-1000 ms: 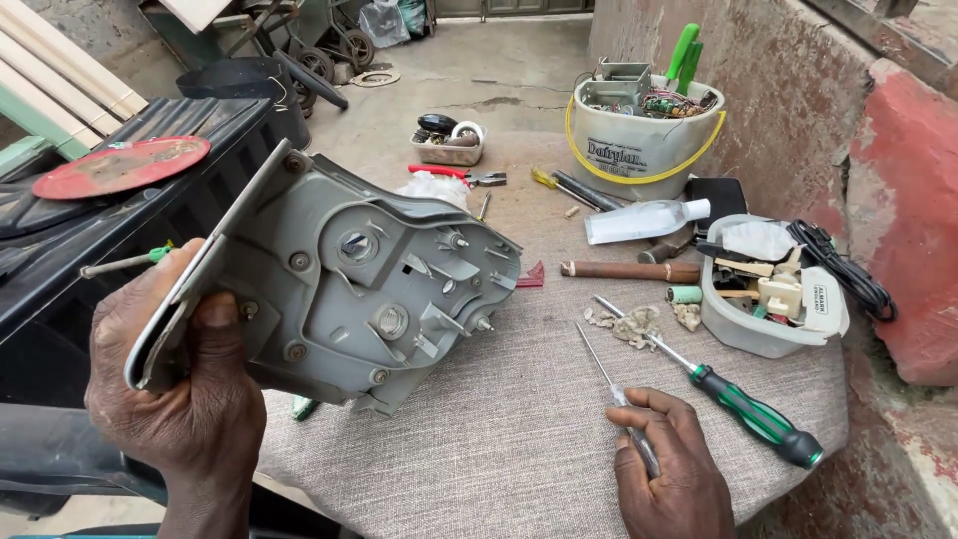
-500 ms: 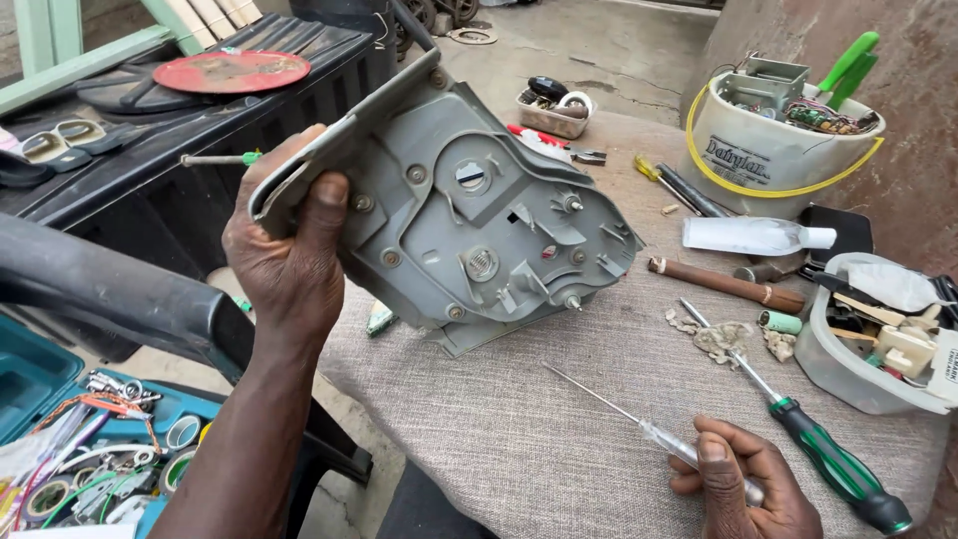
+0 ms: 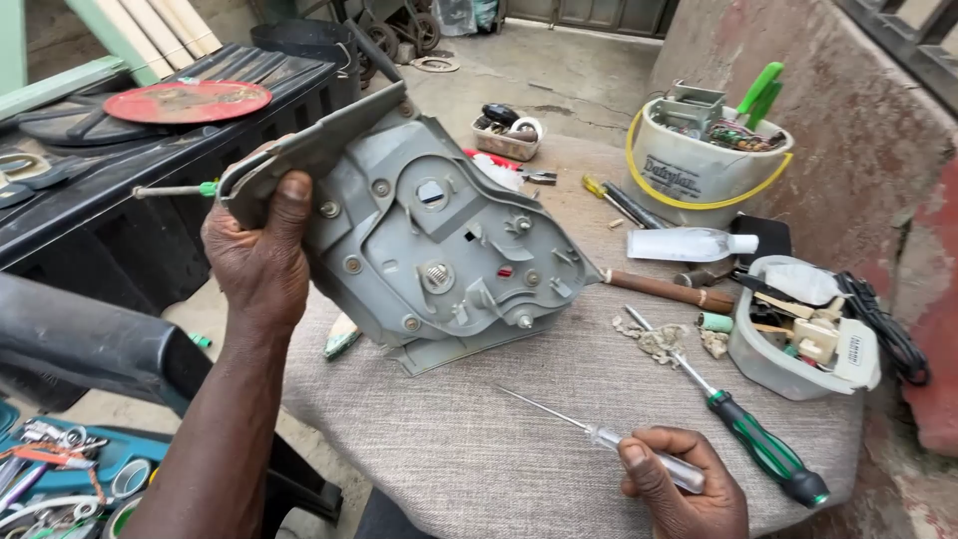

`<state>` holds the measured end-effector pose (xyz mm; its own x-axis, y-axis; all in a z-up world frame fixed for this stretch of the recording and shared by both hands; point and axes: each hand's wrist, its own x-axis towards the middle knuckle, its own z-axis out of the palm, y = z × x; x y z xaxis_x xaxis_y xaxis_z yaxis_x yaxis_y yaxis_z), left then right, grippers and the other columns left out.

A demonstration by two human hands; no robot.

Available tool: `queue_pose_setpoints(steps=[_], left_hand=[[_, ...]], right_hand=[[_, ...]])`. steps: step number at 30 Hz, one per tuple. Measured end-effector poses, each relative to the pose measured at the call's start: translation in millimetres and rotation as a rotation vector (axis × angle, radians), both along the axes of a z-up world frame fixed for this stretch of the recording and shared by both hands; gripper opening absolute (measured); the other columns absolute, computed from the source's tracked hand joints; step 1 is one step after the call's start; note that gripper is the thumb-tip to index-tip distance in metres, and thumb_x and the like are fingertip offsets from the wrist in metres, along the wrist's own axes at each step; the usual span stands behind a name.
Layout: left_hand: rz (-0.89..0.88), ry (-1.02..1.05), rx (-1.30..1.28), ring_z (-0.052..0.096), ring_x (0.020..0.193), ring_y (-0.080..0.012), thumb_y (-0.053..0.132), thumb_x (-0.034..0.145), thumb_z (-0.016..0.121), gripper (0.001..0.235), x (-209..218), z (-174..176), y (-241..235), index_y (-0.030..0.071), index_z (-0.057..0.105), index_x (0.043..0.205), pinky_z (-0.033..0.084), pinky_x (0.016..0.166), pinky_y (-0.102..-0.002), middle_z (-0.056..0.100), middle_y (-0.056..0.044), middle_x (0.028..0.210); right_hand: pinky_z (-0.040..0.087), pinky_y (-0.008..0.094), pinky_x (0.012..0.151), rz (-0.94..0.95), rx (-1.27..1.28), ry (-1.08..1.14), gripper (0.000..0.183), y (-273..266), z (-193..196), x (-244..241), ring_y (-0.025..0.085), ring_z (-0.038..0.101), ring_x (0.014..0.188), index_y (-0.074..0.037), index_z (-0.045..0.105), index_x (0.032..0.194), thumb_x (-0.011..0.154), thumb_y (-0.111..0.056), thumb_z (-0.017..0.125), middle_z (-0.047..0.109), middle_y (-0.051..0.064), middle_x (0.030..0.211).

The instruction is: Cleaning and scraping debris from the internal components of a plastic housing using a screwdriver.

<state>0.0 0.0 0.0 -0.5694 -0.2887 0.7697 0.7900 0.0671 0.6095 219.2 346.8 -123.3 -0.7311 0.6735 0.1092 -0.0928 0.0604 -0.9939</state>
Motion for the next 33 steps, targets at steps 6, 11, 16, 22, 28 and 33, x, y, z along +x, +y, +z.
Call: queue_pose_setpoints(steps=[6, 11, 16, 22, 28, 33], left_hand=[[-0.018, -0.072, -0.046, 0.068, 0.122, -0.014, 0.033, 0.107, 0.075, 0.031, -24, 6, 11, 0.01, 0.072, 0.128, 0.056, 0.114, -0.031, 0.073, -0.002, 0.126], [-0.014, -0.142, -0.094, 0.071, 0.114, -0.0126, 0.036, 0.106, 0.077, 0.029, -35, 14, 21, 0.014, 0.071, 0.124, 0.059, 0.105, -0.03, 0.075, 0.0, 0.12], [-0.027, -0.162, -0.062, 0.069, 0.11, -0.0088, 0.03, 0.107, 0.078, 0.023, -49, 9, 22, 0.015, 0.07, 0.122, 0.059, 0.104, -0.027, 0.074, 0.003, 0.118], [0.031, -0.211, -0.048, 0.069, 0.108, -0.0065, 0.029, 0.106, 0.077, 0.02, -55, 6, 17, 0.017, 0.071, 0.122, 0.058, 0.102, -0.025, 0.075, 0.005, 0.116], [0.04, -0.201, -0.066, 0.069, 0.108, -0.009, 0.03, 0.107, 0.077, 0.021, -53, 7, 18, 0.016, 0.072, 0.121, 0.059, 0.1, -0.029, 0.075, 0.003, 0.116], [0.011, -0.187, -0.075, 0.071, 0.108, -0.0112, 0.032, 0.104, 0.078, 0.024, -33, 19, 26, 0.015, 0.072, 0.12, 0.06, 0.1, -0.029, 0.076, 0.002, 0.115]], right_hand=[[0.055, 0.032, 0.053, 0.052, -0.097, 0.0, 0.02, -3, 6, -1, 0.024, 0.065, 0.052, 0.006, 0.081, 0.094, 0.081, -0.006, 0.088, 0.073, 0.017, 0.067], [0.054, 0.033, 0.054, 0.053, -0.127, -0.05, 0.019, 0, 1, -2, 0.022, 0.063, 0.052, 0.004, 0.082, 0.09, 0.078, -0.007, 0.092, 0.071, 0.015, 0.065], [0.059, 0.036, 0.055, 0.075, -0.123, -0.11, 0.022, 2, 6, 0, 0.023, 0.066, 0.055, 0.004, 0.085, 0.09, 0.078, -0.013, 0.091, 0.074, 0.014, 0.067], [0.052, 0.031, 0.061, 0.087, -0.049, -0.199, 0.02, 2, 15, 5, 0.02, 0.066, 0.061, 0.0, 0.088, 0.091, 0.077, -0.012, 0.095, 0.076, 0.011, 0.069], [0.052, 0.031, 0.063, 0.04, -0.042, -0.225, 0.019, -4, 19, 4, 0.021, 0.066, 0.062, 0.001, 0.088, 0.092, 0.079, -0.012, 0.094, 0.076, 0.013, 0.068], [0.057, 0.033, 0.06, 0.019, -0.116, -0.008, 0.02, 4, 10, 6, 0.028, 0.071, 0.053, 0.005, 0.081, 0.101, 0.084, -0.006, 0.084, 0.074, 0.021, 0.066]])
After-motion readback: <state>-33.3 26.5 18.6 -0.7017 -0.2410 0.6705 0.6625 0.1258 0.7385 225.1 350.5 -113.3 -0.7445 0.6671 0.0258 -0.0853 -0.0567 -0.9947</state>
